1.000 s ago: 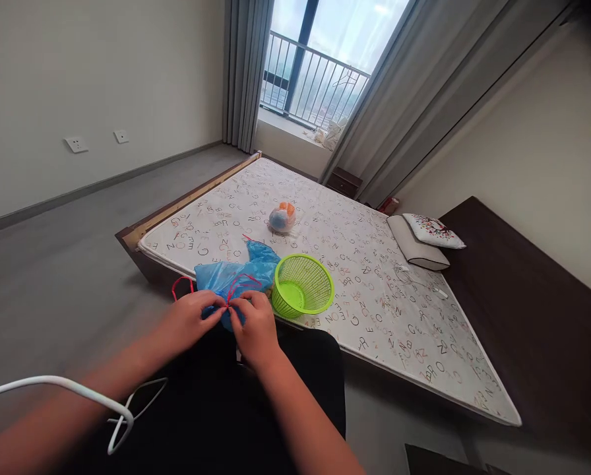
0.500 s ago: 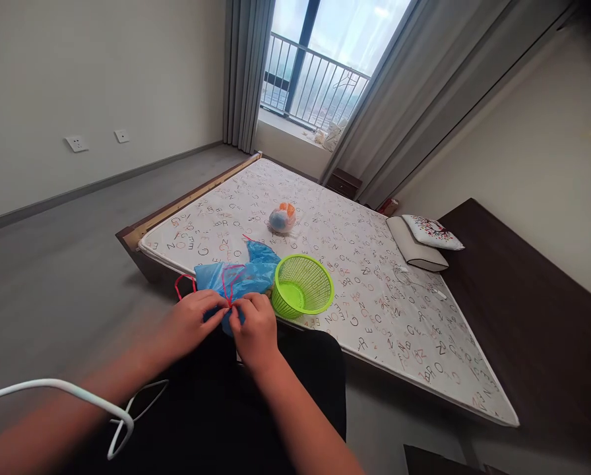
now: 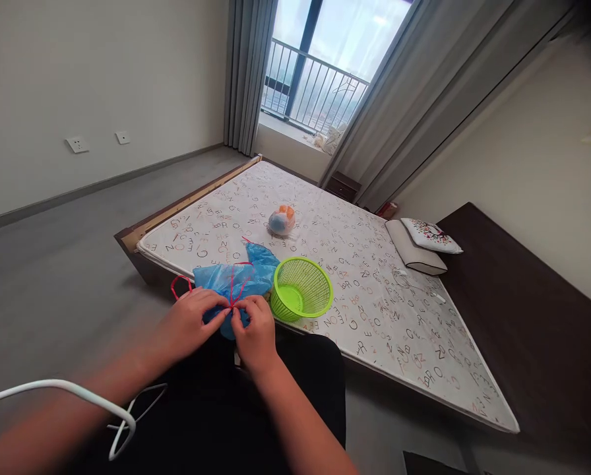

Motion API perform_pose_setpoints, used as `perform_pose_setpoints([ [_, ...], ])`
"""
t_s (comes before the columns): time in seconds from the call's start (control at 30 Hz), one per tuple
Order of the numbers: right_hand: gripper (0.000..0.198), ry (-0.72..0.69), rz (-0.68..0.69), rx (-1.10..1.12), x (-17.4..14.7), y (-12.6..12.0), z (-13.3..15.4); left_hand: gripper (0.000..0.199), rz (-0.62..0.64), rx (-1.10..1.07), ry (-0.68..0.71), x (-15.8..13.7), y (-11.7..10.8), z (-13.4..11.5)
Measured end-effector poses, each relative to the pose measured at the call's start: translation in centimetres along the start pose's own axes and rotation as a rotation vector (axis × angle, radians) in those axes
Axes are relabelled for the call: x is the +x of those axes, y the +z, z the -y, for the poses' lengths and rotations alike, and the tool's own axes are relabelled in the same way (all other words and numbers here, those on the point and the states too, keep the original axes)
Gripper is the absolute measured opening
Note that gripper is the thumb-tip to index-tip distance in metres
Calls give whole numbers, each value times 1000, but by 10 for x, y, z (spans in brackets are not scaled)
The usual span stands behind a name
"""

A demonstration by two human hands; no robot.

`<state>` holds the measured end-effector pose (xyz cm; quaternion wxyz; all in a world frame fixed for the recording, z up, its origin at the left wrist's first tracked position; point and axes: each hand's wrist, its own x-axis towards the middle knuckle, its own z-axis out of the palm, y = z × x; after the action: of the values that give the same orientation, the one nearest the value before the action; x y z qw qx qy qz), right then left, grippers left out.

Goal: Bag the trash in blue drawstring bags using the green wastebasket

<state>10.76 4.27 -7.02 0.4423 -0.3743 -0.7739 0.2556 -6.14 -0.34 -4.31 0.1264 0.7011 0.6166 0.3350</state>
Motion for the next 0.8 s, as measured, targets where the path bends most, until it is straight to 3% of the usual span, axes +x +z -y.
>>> perform_pose_setpoints([
  [0.2,10,-72,17,-79,0,-1,1,22,44,2,8,2,2,5],
  [0.4,8,-80,152,-198,3,-7,-1,19,70,127,130,1,1,5],
  [0.6,6,-113,186,-382,1,-10,4,18,116,153,215,4,-3,2],
  [0.8,6,31,163,-462,2,-3,4,17,143,222,252,9,0,-2],
])
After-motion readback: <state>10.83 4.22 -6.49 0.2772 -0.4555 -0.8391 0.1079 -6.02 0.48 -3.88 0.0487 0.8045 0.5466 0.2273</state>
